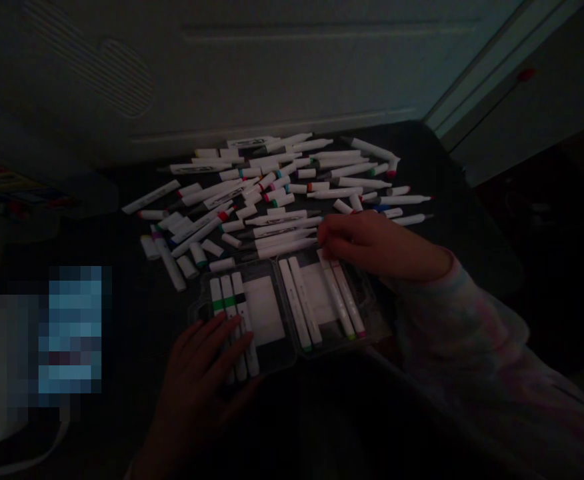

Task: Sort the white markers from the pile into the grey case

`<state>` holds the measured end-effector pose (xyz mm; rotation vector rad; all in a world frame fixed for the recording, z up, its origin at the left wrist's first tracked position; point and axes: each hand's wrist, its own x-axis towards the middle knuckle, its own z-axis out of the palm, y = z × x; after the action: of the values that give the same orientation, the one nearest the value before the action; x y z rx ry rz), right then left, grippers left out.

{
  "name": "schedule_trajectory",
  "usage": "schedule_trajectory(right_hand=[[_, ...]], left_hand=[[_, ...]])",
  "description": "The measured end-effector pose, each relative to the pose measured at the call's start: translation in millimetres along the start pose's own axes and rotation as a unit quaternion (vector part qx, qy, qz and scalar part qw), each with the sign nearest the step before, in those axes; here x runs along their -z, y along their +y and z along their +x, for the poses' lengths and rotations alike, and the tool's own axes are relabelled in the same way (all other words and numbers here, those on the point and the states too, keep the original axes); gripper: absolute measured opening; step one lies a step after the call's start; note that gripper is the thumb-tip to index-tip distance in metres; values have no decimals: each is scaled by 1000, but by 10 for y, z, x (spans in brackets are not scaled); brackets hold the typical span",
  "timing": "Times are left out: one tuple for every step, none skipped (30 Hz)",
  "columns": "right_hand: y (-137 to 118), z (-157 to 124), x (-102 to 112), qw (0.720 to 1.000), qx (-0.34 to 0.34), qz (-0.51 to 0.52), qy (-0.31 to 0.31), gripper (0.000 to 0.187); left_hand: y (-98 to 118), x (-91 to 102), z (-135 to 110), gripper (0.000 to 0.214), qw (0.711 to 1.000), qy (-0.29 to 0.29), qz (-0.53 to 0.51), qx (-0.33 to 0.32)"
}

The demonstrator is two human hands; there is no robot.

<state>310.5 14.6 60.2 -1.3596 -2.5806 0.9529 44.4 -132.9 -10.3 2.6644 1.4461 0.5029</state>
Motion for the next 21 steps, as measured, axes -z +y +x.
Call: schedule_trajectory(right_hand=[[-5, -3, 1, 1000, 6, 18, -15, 17], [-11, -3, -2, 999, 12, 37, -34, 16], [-16, -1, -10, 997, 19, 52, -52, 16], [-20, 4, -22, 996, 26, 60, -65, 16], [-23, 12, -37, 995, 32, 58, -72, 16], [-25, 22, -54, 995, 37, 48, -73, 16], [-28, 31, -70, 996, 40, 34, -71, 16], [-30, 40, -83, 997, 41, 22, -67, 16], [-33, 45, -91, 997, 40, 17, -64, 16], [-36, 46, -93, 997, 37, 24, -65, 16], [-40, 43, -91, 996, 34, 44, -70, 15], [-44, 38, -85, 994, 28, 74, -77, 15], [-49, 30, -77, 990, 22, 109, -89, 15], [-53, 23, -71, 984, 19, 146, -105, 14], [-56, 17, -68, 976, 18, 180, -125, 14], [-58, 14, -70, 967, 20, 207, -147, 14], [-59, 15, -78, 959, 23, 227, -170, 13], [-58, 18, -91, 952, 25, 239, -190, 13], [-55, 25, -107, 948, 27, 244, -204, 13], [-52, 32, -122, 946, 25, 244, -213, 12], [-49, 38, -136, 946, 21, 240, -218, 12]], left_hand=[[1, 0, 2, 45, 1000, 4, -1, 0], [2, 0, 4, 45, 1000, 5, -2, 3], [4, 0, 7, 45, 1000, 6, -3, 5], [5, 0, 9, 45, 1000, 6, -5, 7], [6, 1, 12, 45, 1000, 5, -6, 9], [7, 2, 14, 45, 1000, 3, -5, 10], [8, 4, 16, 45, 1000, 3, -4, 8], [8, 6, 17, 44, 1000, 4, -2, 4], [8, 7, 18, 44, 1000, 4, 1, 0], [7, 8, 18, 44, 1000, 5, 4, -3], [7, 8, 18, 43, 1000, 6, 4, -6], [6, 7, 17, 44, 1000, 8, 3, -7], [5, 5, 16, 44, 1000, 10, 1, -7], [4, 2, 14, 44, 1000, 11, -2, -6], [3, -1, 12, 44, 1000, 10, -3, -3], [2, -3, 11, 44, 1000, 11, -4, -3], [2, -5, 10, 43, 1000, 12, -3, -1], [2, -7, 9, 43, 1000, 13, -3, 1], [2, -8, 8, 43, 1000, 14, -5, 1], [3, -8, 8, 43, 1000, 14, -6, 3], [4, -7, 7, 43, 1000, 15, -8, 5]])
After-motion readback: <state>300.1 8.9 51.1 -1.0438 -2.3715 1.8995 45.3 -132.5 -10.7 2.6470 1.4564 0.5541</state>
